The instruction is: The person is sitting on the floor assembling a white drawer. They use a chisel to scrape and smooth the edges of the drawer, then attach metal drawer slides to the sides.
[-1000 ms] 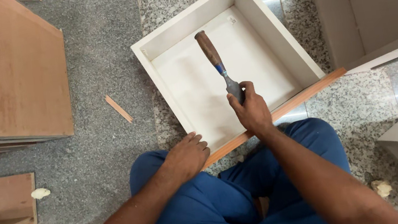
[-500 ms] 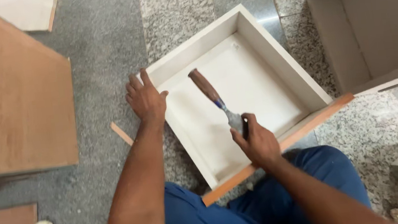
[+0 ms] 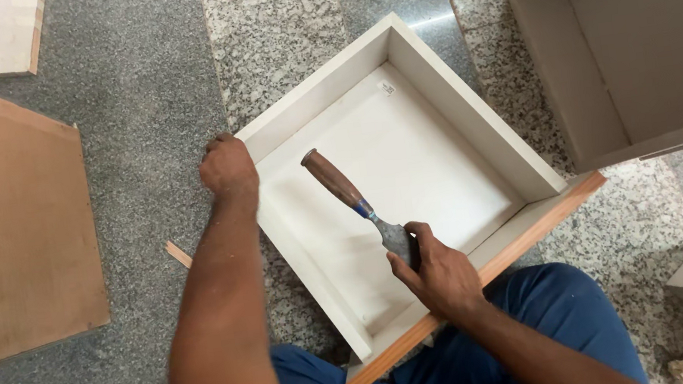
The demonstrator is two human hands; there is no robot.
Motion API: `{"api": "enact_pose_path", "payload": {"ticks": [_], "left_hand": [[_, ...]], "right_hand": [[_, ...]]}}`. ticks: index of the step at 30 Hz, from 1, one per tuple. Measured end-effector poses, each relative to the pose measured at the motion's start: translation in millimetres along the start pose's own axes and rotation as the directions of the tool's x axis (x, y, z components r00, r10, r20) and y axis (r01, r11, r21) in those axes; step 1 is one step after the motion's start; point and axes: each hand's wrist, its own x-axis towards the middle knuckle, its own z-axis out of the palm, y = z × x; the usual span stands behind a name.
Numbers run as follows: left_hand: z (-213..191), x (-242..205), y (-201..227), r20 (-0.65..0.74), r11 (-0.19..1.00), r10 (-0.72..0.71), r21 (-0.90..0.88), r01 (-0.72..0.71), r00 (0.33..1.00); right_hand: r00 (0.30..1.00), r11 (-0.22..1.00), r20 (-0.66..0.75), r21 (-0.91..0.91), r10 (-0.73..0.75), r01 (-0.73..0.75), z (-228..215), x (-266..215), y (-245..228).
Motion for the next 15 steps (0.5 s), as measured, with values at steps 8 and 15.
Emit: {"api": "enact_pose_path", "payload": {"ticks": [8,15], "left_hand": [[-85.7,-26.1,-40.9,0.132,0.982,0.060,-0.183,-0.035,0.989],[-58.5,-106.5,-39.5,0.046,0.778,-0.171,-0.607,0.163,0.984]], "right_hand": [[0.999,0.999,-0.030,0.042,-0.013,0.015,-1.9,1.3,1.0],[0.996,0.996,-0.073,0.070,-0.058,0.063,-1.8,2.0,3.6]]}}
